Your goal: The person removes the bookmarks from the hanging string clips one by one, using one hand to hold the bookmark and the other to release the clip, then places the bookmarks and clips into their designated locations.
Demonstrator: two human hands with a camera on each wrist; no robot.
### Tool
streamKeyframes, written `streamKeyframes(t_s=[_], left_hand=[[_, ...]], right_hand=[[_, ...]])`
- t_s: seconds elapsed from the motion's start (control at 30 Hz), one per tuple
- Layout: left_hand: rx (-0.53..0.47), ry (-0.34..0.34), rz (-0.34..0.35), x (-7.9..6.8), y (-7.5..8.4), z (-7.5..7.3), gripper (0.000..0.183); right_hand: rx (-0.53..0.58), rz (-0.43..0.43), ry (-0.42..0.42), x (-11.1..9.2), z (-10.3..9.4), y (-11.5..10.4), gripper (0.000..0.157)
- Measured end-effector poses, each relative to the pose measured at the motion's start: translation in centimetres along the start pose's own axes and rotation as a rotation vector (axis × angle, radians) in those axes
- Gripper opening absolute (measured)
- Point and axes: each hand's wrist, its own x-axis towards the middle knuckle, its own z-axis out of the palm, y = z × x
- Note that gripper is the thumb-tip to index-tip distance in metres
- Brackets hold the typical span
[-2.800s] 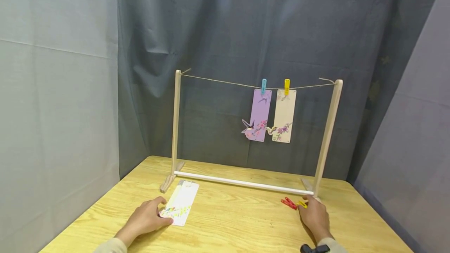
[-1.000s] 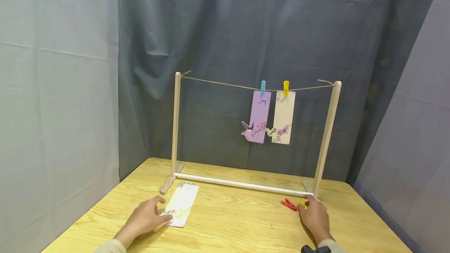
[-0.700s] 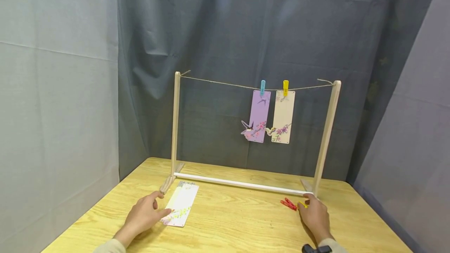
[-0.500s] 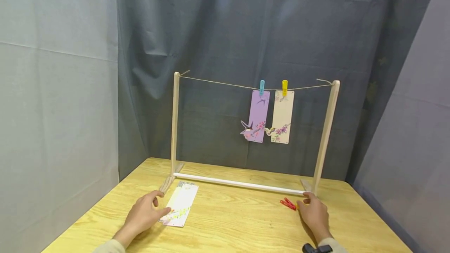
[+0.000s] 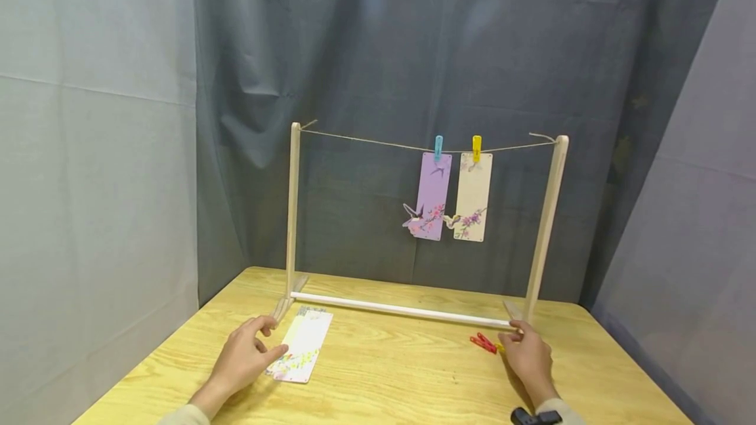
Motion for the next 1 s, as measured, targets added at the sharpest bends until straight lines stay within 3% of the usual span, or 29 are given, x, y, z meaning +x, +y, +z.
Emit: streamKeyframes(t_s=[0.27,0.53,0.83,1.0], left_hand=[[-0.037,-0.005,0.001,0.0,-0.1,0.3,0.04],[-0.233,-0.075,-0.007,0.1,-0.1,0.6,0.04],[-0.294,-0.071,-0.035,0.8,0.0,0.3,0.038],[-0.316,-0.083,-0.056,1.0,0.4,0.4,0.038]], right_hand=[[0.051,0.052,0.08,0.0,0.0,-0.3,0.048],[0.115,0.048,0.064,0.2,-1.3,-1.7,0.054],[0.277,-0.021,-0.103,0.5,-4.1,-3.6,0.07],[0.297,-0.027,-0.15,0.2,-5.2,-4.5,0.067]])
